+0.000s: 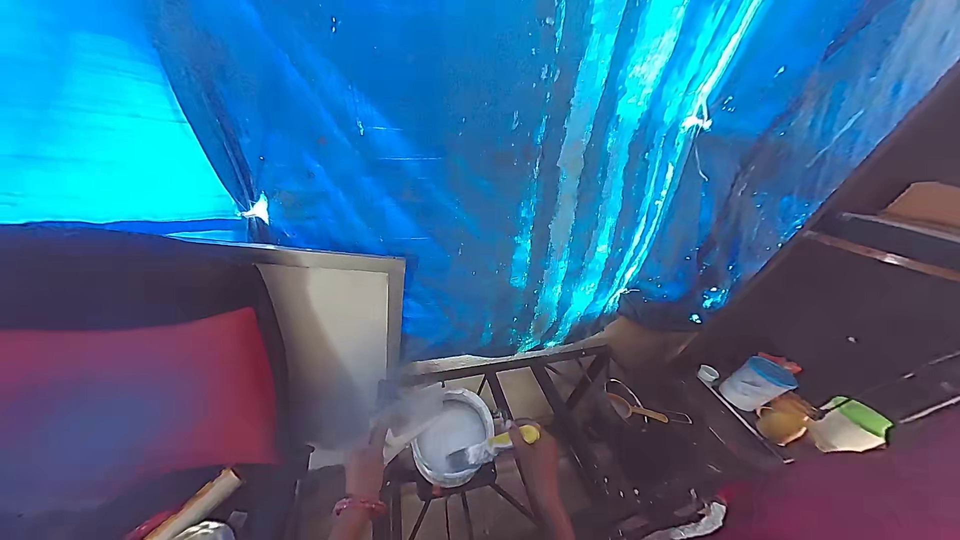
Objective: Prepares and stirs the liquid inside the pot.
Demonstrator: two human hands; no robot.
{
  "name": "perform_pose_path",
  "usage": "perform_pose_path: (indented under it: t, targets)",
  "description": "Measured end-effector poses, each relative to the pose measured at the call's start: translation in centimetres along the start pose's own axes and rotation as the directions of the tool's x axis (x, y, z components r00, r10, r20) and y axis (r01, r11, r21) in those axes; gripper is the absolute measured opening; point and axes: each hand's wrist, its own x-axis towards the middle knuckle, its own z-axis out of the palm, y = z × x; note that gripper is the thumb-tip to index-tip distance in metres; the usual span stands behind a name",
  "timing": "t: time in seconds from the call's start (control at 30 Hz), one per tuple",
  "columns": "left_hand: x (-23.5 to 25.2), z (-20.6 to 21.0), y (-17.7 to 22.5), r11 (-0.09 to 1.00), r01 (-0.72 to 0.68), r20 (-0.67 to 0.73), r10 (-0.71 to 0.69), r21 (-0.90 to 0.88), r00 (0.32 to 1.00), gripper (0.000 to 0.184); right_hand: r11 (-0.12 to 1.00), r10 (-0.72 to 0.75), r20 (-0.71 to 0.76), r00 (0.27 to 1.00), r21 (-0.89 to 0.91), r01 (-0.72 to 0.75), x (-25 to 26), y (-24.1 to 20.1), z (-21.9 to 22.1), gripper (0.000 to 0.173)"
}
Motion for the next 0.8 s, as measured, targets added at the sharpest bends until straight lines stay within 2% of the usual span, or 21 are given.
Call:
perform_pose_path:
  t: [0.1, 0.17, 0.23, 0.3, 0.4, 0.47, 0.53, 0.63, 0.7, 0.8]
  targets:
    - [0.0, 0.1, 0.8, 0.998, 0.007, 0.032, -0.009, 0.057, 0.999, 0.033, 0.997, -0.076, -0.119, 0.990, -0.013, 0.075, 0.5, 1.2, 1.0, 0.020]
    - [0.4, 0.5, 0.8, 0.996, -0.008, 0.054, 0.003, 0.085, 0.999, 0.034, 0.994, -0.097, -0.036, 0.995, 0.038, 0.099, 0.3, 1.5, 1.8, 0.020]
    - [1.1, 0.7, 1.0, 0.989, -0.042, 0.094, 0.029, 0.144, 0.995, 0.035, 0.997, -0.053, 0.070, 0.996, 0.053, 0.049, -0.1, 0.5, 1.2, 0.018]
    - [1.7, 0.9, 1.5, 0.963, -0.092, 0.164, 0.051, 0.253, 0.985, 0.037, 0.999, 0.013, 0.043, 0.999, 0.032, -0.014, -0.1, -0.2, 0.2, 0.018]
    - [2.2, 1.4, 2.5, 0.893, -0.191, 0.330, 0.052, 0.406, 0.943, 0.042, 1.000, -0.006, -0.086, 0.996, -0.025, 0.004, 0.3, 0.4, 0.7, 0.020]
    - [2.7, 2.0, 3.2, 0.857, -0.265, 0.393, 0.081, 0.441, 0.916, 0.042, 0.996, -0.082, -0.038, 0.996, -0.034, 0.081, 0.5, 0.1, 1.2, 0.020]
    - [3.1, 2.3, 4.0, 0.840, -0.306, 0.433, 0.096, 0.448, 0.896, 0.042, 0.994, -0.078, 0.034, 0.996, -0.073, 0.080, 0.0, -1.2, 0.6, 0.020]
    - [3.9, 2.8, 5.2, 0.788, -0.353, 0.543, 0.030, 0.504, 0.839, 0.042, 0.988, -0.009, -0.054, 0.998, -0.153, 0.000, 0.0, -1.4, -0.4, 0.025]
    - [4.3, 3.3, 5.6, 0.751, -0.406, 0.600, 0.017, 0.521, 0.800, 0.043, 0.992, -0.012, -0.097, 0.995, -0.129, -0.001, 0.2, -0.2, 0.1, 0.024]
    - [5.3, 3.9, 6.4, 0.735, -0.424, 0.635, -0.012, 0.530, 0.772, 0.043, 0.998, -0.031, 0.015, 0.999, -0.057, 0.031, 0.2, -0.4, 0.1, 0.021]
